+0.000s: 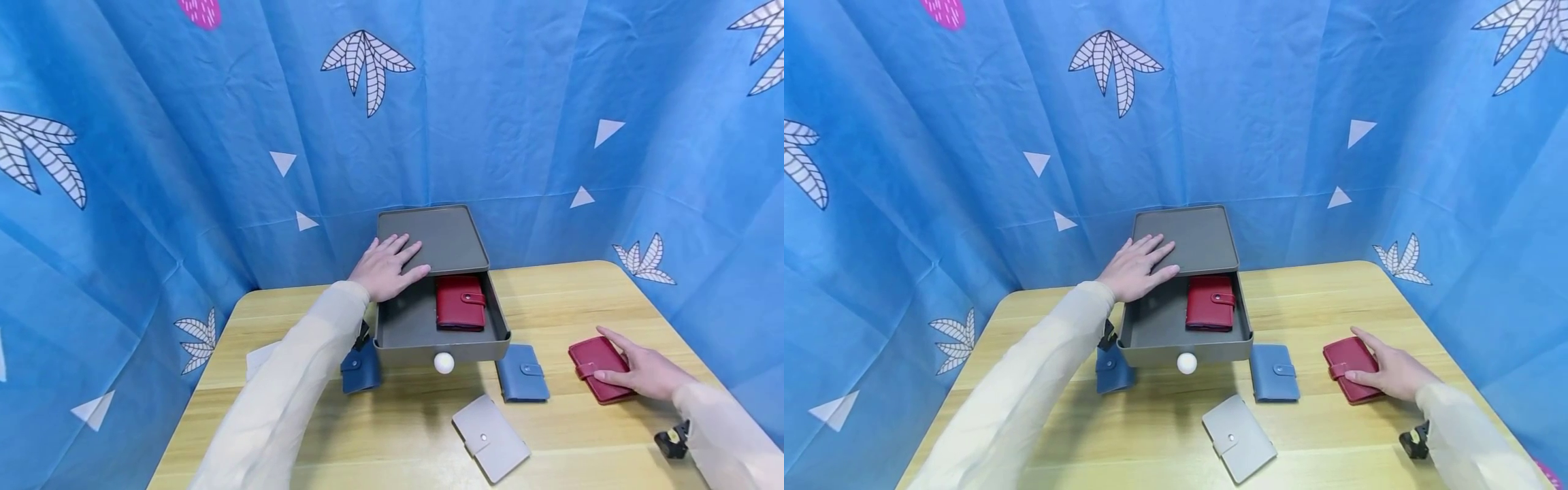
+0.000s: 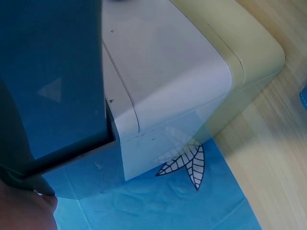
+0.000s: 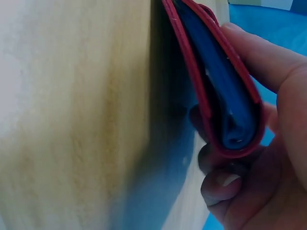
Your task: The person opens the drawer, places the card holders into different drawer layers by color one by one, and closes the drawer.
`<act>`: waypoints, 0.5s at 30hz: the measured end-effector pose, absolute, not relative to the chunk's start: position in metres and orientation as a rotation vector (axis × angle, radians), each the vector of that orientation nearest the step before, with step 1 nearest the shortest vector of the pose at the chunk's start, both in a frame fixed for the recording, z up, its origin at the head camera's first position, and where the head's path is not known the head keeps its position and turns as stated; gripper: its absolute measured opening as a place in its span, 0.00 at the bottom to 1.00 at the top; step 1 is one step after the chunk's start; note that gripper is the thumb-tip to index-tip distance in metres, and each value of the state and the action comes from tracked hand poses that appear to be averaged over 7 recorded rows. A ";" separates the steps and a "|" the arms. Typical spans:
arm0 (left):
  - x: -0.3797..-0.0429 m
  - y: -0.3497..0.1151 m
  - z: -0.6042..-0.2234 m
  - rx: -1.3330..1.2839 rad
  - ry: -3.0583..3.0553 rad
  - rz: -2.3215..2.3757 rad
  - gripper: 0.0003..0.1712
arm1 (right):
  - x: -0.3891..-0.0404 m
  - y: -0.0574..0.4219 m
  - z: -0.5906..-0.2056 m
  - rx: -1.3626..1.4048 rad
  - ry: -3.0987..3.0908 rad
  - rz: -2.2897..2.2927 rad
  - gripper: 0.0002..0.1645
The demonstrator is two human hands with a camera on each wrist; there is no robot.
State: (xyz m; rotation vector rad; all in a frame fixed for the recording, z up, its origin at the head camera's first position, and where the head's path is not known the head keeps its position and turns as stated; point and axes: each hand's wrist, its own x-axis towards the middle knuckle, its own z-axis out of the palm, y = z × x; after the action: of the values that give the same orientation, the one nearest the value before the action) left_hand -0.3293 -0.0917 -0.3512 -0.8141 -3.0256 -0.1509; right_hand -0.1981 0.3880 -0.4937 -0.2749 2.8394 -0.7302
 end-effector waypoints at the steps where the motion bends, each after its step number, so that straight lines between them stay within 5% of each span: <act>1: -0.329 -0.092 -0.351 -0.814 -3.026 -0.151 0.45 | -0.197 0.388 -0.494 -0.287 2.843 -0.744 0.59; 15: -0.330 -0.094 -0.352 -0.815 -3.016 -0.168 0.45 | -0.191 0.388 -0.489 -0.400 2.705 -1.079 0.46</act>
State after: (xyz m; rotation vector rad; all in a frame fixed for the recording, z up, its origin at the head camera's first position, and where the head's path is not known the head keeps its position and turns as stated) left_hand -0.3300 -0.0937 -0.3519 -0.8147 -3.0158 -0.1679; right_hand -0.1906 0.3882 -0.4887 -0.4004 2.7049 -1.0788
